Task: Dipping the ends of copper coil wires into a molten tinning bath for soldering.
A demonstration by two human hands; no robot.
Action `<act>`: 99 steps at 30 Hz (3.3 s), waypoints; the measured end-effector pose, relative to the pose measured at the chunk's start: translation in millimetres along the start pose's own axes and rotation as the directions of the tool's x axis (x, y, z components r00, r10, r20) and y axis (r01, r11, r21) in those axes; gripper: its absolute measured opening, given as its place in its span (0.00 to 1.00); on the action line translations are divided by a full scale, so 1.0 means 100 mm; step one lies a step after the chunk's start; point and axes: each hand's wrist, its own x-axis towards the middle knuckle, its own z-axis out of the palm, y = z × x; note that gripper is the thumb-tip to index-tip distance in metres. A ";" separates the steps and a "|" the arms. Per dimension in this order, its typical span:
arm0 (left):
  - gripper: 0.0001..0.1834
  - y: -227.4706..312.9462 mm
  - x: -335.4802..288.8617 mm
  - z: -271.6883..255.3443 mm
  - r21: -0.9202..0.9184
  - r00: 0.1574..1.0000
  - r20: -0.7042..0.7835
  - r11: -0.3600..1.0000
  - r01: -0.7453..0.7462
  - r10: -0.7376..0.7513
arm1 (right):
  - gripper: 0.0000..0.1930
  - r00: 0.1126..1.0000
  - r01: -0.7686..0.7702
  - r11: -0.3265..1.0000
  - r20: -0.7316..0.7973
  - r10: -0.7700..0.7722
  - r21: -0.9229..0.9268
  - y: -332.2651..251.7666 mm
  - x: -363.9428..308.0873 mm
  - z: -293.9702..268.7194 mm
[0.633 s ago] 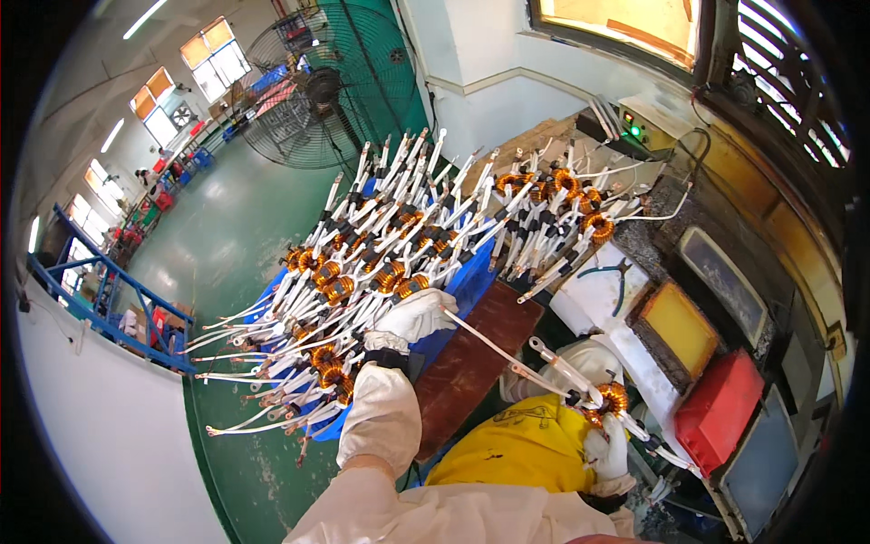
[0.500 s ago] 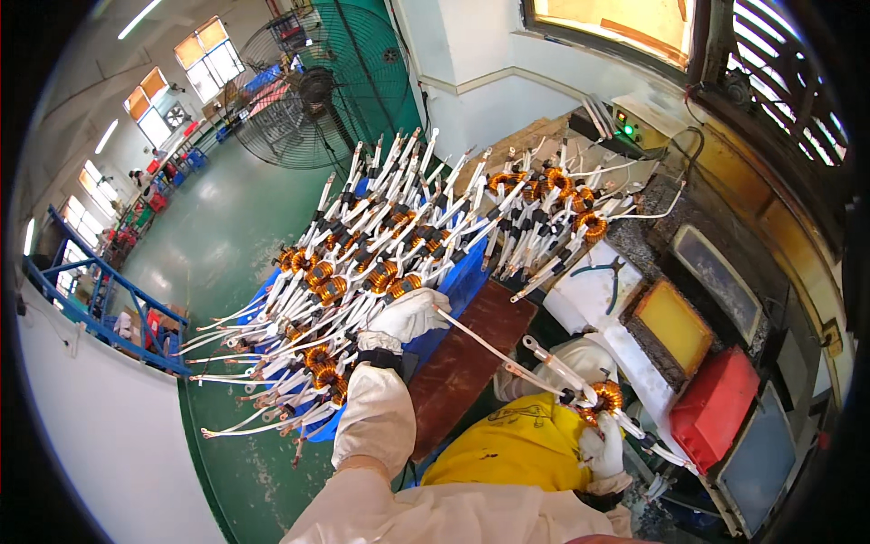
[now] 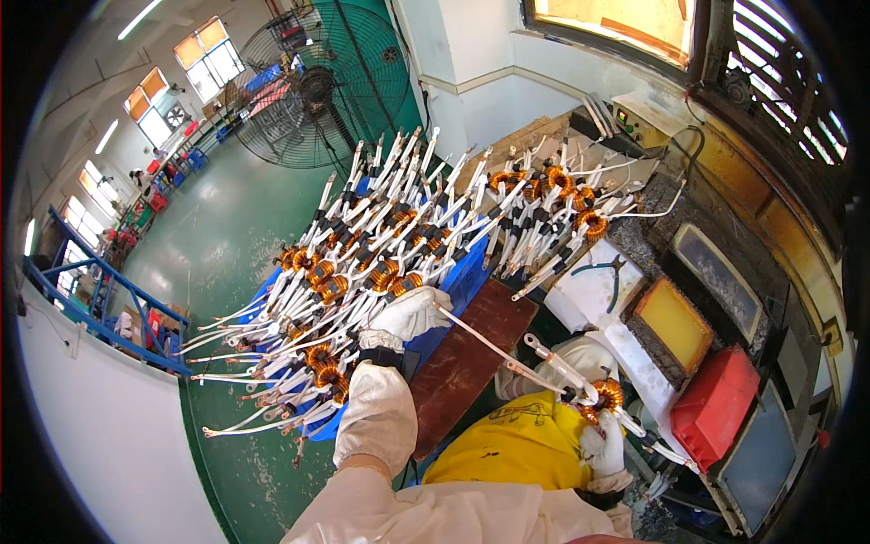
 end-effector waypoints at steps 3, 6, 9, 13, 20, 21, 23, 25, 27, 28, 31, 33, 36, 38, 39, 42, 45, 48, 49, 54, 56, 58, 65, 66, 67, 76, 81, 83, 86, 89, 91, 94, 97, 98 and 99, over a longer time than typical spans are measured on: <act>0.25 -0.02 0.01 -0.03 -0.011 1.000 -0.026 1.000 0.011 -0.011 | 0.09 1.000 0.006 1.000 -0.019 -0.006 0.001 0.02 0.02 -0.02; 0.26 -0.03 0.01 -0.04 -0.020 0.999 -0.033 1.000 0.023 -0.023 | 0.09 0.999 0.003 0.999 -0.036 -0.002 0.035 0.04 0.02 -0.06; 0.27 -0.04 0.01 -0.07 -0.023 0.998 -0.047 0.999 0.032 -0.033 | 0.09 0.999 -0.009 0.997 -0.048 0.012 0.070 0.05 0.03 -0.08; 0.27 -0.06 0.02 -0.11 -0.044 1.000 -0.011 0.999 0.025 -0.025 | 0.09 1.000 -0.015 0.998 -0.025 0.016 0.068 0.04 0.02 -0.07; 0.24 -0.01 0.01 -0.01 -0.007 1.000 -0.031 1.000 0.006 -0.006 | 0.10 0.999 -0.016 0.999 -0.030 0.017 0.050 0.03 0.02 -0.06; 0.23 -0.01 0.00 0.00 -0.004 0.999 -0.034 1.000 0.006 -0.006 | 0.10 0.999 -0.023 0.998 -0.033 0.025 0.063 0.03 0.03 -0.07; 0.23 0.00 0.00 0.00 -0.002 0.999 -0.037 1.000 0.006 -0.007 | 0.10 0.999 -0.030 0.997 -0.037 0.033 0.077 0.03 0.02 -0.05; 0.21 -0.01 0.00 0.00 0.000 1.000 -0.019 1.000 -0.004 0.004 | 0.11 0.999 -0.018 0.999 -0.027 0.019 0.047 -0.01 0.01 0.02; 0.21 0.00 0.00 0.00 -0.005 1.000 -0.014 1.000 -0.006 0.006 | 0.11 1.000 -0.028 0.997 -0.009 0.029 0.073 0.01 0.02 -0.03; 0.20 0.00 0.00 0.01 -0.010 1.000 -0.010 1.000 -0.007 0.007 | 0.11 0.999 -0.039 0.994 0.010 0.038 0.098 0.01 0.03 -0.04; 0.19 0.02 0.01 0.02 -0.026 1.000 0.015 1.000 -0.001 0.002 | 0.11 0.999 -0.026 0.996 0.027 0.024 0.089 0.01 0.03 -0.05; 0.19 0.01 0.01 0.00 -0.031 1.000 0.015 1.000 0.001 0.000 | 0.11 0.999 -0.026 0.996 0.026 0.023 0.089 0.00 0.02 -0.02; 0.18 0.00 0.01 0.00 -0.034 1.000 0.018 0.999 0.002 -0.002 | 0.11 0.999 -0.024 0.996 0.027 0.022 0.091 0.02 0.03 -0.06; 0.18 0.00 0.01 0.00 -0.033 1.000 0.021 0.999 0.002 -0.001 | 0.11 0.999 -0.024 0.995 0.029 0.021 0.092 0.02 0.03 -0.06; 0.18 0.00 0.01 -0.01 -0.035 1.000 0.022 0.999 0.003 -0.002 | 0.11 1.000 -0.018 0.997 0.022 0.016 0.078 0.02 0.03 -0.05; 0.18 0.01 0.00 0.01 -0.033 1.000 0.015 0.999 0.004 -0.003 | 0.12 1.000 -0.011 0.997 0.029 0.009 0.071 0.02 0.03 -0.05; 0.18 0.02 0.00 0.02 -0.034 1.000 0.005 0.999 0.006 -0.005 | 0.12 0.999 -0.022 0.996 0.029 0.020 0.085 0.02 0.03 -0.06; 0.18 0.02 0.01 0.02 -0.042 1.000 -0.001 0.999 0.010 -0.010 | 0.12 0.999 -0.035 0.994 0.015 0.034 0.100 0.04 0.05 -0.11; 0.18 0.02 0.01 0.03 -0.047 1.000 -0.004 0.999 0.014 -0.014 | 0.12 0.999 -0.037 0.994 0.011 0.036 0.103 0.04 0.06 -0.12; 0.18 0.02 0.01 0.02 -0.043 1.000 0.018 0.999 0.002 -0.002 | 0.11 0.999 -0.035 0.995 0.007 0.034 0.096 0.03 0.05 -0.10; 0.18 0.02 0.00 0.03 -0.046 1.000 0.021 0.999 0.006 -0.005 | 0.11 1.000 -0.030 0.995 0.005 0.030 0.094 0.02 0.03 -0.06; 0.19 0.00 -0.01 0.07 -0.037 0.999 -0.001 0.998 -0.045 0.045 | 0.10 0.998 -0.004 0.999 -0.070 0.007 0.041 0.00 0.00 0.02; 0.15 -0.49 -0.08 0.54 -0.077 0.974 -0.200 0.989 -0.126 0.108 | 0.08 0.998 -0.012 0.996 -0.063 0.017 0.085 0.07 0.04 -0.08; 0.16 -0.63 -0.09 0.65 -0.089 0.970 -0.232 0.991 -0.095 0.072 | 0.07 1.000 -0.005 0.995 -0.021 0.007 0.096 0.05 0.02 -0.05; 0.16 -0.77 -0.10 0.76 -0.102 0.964 -0.264 0.993 -0.066 0.037 | 0.07 1.000 0.000 0.994 0.022 -0.002 0.107 0.04 0.01 -0.02; 0.18 -0.94 -0.19 1.29 -0.070 0.949 -0.304 0.996 0.059 -0.078 | 0.05 0.986 0.133 0.989 -0.088 -0.138 -0.059 0.07 0.00 0.09; 0.18 -0.81 -0.26 1.37 -0.043 0.959 -0.257 0.993 0.112 -0.120 | 0.06 0.987 0.126 0.991 -0.099 -0.129 -0.041 -0.01 -0.03 0.24; 0.19 -0.83 -0.31 1.40 -0.053 0.968 -0.214 0.991 0.125 -0.134 | 0.08 0.985 0.141 0.990 -0.101 -0.139 0.004 0.06 -0.01 0.12; 0.18 -0.88 -0.39 1.54 -0.088 0.965 -0.213 0.987 0.136 -0.152 | 0.14 0.992 0.110 0.989 -0.074 -0.103 0.101 0.05 -0.01 0.06; 0.18 -0.94 -0.46 1.67 -0.075 0.973 -0.142 0.982 0.170 -0.180 | 0.15 0.990 0.106 0.985 -0.103 -0.092 0.134 -0.01 -0.04 0.14; 0.18 -1.00 -0.47 1.76 -0.078 0.972 -0.106 0.976 0.201 -0.209 | 0.16 0.993 0.103 0.982 -0.068 -0.094 0.158 -0.03 -0.02 0.17; 0.17 -1.18 -0.49 1.88 0.080 0.953 0.059 0.953 0.291 -0.296 | 0.16 0.996 0.090 0.979 -0.035 -0.085 0.182 -0.06 -0.01 0.28; 0.16 -1.28 -0.44 2.04 0.408 0.880 0.224 0.861 0.305 -0.419 | 0.14 0.983 0.136 0.988 -0.136 -0.125 0.073 0.02 -0.02 0.34; 0.15 -1.35 -0.42 2.06 0.511 0.906 0.236 0.838 0.192 -0.351 | 0.13 0.959 0.171 0.984 -0.221 -0.176 -0.040 0.04 -0.01 0.33; 0.15 -1.39 -0.40 2.03 0.511 0.905 0.241 0.839 0.188 -0.350 | 0.13 0.958 0.177 0.983 -0.223 -0.181 -0.041 0.07 -0.01 0.30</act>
